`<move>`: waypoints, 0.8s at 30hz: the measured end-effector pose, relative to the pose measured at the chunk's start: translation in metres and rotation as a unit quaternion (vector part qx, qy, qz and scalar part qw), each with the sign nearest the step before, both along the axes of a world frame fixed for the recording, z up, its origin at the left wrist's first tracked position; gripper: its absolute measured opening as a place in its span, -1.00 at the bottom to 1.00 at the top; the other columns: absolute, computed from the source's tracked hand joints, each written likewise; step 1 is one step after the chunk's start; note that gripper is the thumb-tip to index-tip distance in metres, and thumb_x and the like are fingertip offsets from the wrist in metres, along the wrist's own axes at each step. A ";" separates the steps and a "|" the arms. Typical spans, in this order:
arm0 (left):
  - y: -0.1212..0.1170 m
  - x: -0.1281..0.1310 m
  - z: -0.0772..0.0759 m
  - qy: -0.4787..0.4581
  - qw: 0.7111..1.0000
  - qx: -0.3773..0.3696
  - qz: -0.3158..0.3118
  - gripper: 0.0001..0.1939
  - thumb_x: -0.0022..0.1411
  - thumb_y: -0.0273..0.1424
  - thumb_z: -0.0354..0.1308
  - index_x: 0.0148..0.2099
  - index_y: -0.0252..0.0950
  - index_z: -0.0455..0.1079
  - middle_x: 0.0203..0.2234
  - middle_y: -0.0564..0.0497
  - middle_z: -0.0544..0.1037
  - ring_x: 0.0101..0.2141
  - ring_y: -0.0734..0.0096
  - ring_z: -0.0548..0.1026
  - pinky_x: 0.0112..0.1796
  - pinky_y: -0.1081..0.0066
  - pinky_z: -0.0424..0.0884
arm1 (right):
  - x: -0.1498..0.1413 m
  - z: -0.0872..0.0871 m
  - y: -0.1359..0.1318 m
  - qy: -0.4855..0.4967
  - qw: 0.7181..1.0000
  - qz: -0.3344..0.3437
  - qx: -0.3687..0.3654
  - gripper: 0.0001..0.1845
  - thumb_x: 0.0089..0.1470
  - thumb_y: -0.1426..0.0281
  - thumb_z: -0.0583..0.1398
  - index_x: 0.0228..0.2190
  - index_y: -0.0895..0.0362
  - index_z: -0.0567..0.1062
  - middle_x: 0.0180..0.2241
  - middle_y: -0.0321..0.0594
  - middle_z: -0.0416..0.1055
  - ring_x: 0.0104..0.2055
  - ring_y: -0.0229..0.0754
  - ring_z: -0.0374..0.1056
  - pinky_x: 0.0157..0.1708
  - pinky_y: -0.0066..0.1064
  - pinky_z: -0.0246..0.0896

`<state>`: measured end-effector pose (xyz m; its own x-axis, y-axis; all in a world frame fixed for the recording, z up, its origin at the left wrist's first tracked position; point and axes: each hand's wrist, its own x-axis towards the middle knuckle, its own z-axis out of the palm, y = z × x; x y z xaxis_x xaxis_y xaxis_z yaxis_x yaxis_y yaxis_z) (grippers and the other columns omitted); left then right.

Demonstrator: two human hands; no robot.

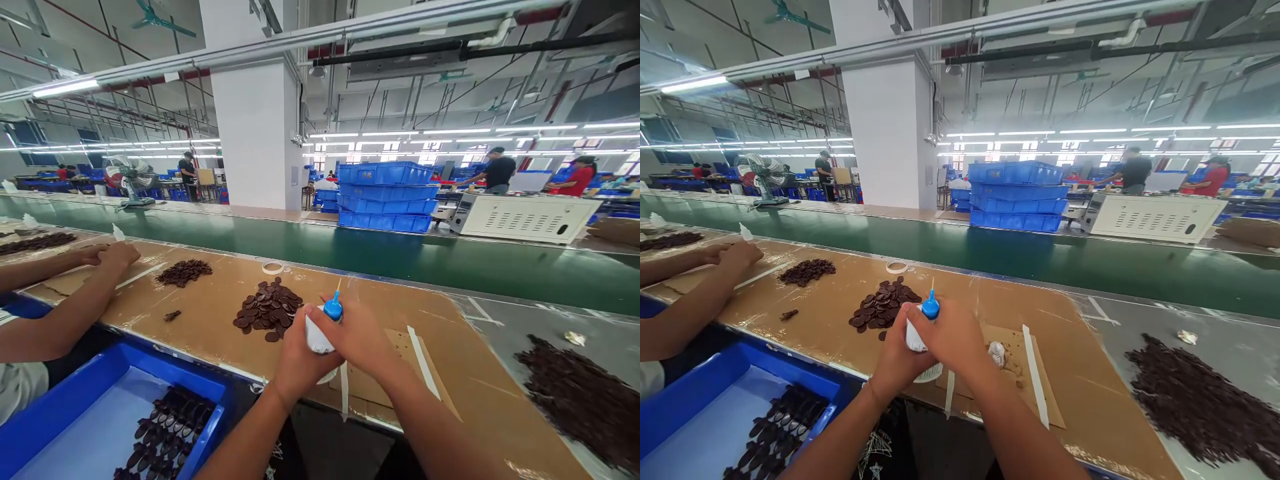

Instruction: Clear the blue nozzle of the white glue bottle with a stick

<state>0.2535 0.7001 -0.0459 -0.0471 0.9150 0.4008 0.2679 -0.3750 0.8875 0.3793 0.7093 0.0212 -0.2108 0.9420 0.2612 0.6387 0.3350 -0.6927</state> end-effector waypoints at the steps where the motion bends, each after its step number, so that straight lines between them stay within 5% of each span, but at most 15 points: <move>1: 0.012 -0.002 -0.001 0.001 1.000 -0.001 0.005 -0.33 -0.10 -0.31 0.42 0.05 -0.28 0.26 -0.22 0.01 0.55 -0.23 0.21 0.50 -0.24 0.38 0.36 | -0.003 -0.001 0.014 -0.004 1.000 -0.005 -0.005 -0.48 0.25 -0.07 0.14 -0.36 0.12 0.57 -0.22 -0.08 0.54 -0.13 0.08 0.45 -0.22 -0.25 0.24; 8: 0.073 -0.007 0.000 -0.030 0.999 -0.002 -0.042 -0.15 -0.14 -0.21 0.55 0.14 -0.27 0.26 -0.13 -0.02 0.57 -0.14 0.19 0.51 -0.18 0.37 0.40 | -0.012 0.006 0.080 -0.035 0.998 -0.040 -0.029 -0.46 0.23 -0.05 0.16 -0.48 0.14 0.52 -0.54 -0.21 0.41 -0.46 -0.13 0.34 -0.50 -0.36 0.01; 13: 0.087 -0.011 0.002 -0.034 0.998 -0.036 -0.036 -0.16 -0.18 -0.25 0.56 0.11 -0.30 0.25 -0.19 0.00 0.57 -0.20 0.22 0.50 -0.26 0.40 0.38 | -0.016 0.014 0.093 -0.045 0.997 -0.052 -0.040 -0.39 0.18 -0.02 0.20 -0.68 0.12 0.25 -0.68 -0.29 0.20 -0.60 -0.24 0.11 -0.58 -0.35 -0.11; 17: 0.088 -0.014 -0.001 -0.032 0.998 -0.043 -0.037 -0.21 -0.12 -0.31 0.50 0.13 -0.30 0.24 -0.07 -0.06 0.55 -0.14 0.19 0.51 -0.20 0.35 0.41 | -0.017 0.012 0.095 -0.013 0.998 -0.023 -0.051 -0.54 0.18 0.16 0.20 -0.64 0.14 0.35 -0.67 -0.33 0.20 -0.59 -0.27 0.11 -0.59 -0.38 -0.08; 21: 0.090 -0.014 -0.002 -0.038 0.997 -0.029 -0.061 -0.18 -0.12 -0.31 0.53 0.16 -0.28 0.26 -0.02 -0.07 0.54 -0.09 0.14 0.53 -0.16 0.34 0.44 | -0.012 0.011 0.097 0.043 0.994 0.055 -0.082 -0.72 0.22 0.23 0.19 -0.34 0.14 0.61 -0.35 -0.27 0.53 -0.37 -0.20 0.41 -0.43 -0.42 0.21; 24: 0.092 -0.015 -0.003 -0.046 0.996 -0.018 -0.073 -0.18 -0.12 -0.32 0.55 0.17 -0.27 0.29 0.00 -0.05 0.54 -0.09 0.17 0.52 -0.15 0.36 0.44 | -0.007 0.012 0.101 0.062 0.987 0.112 -0.094 -0.71 0.24 0.22 0.19 -0.32 0.11 0.65 0.07 -0.26 0.46 -0.08 -0.07 0.46 -0.16 -0.34 0.33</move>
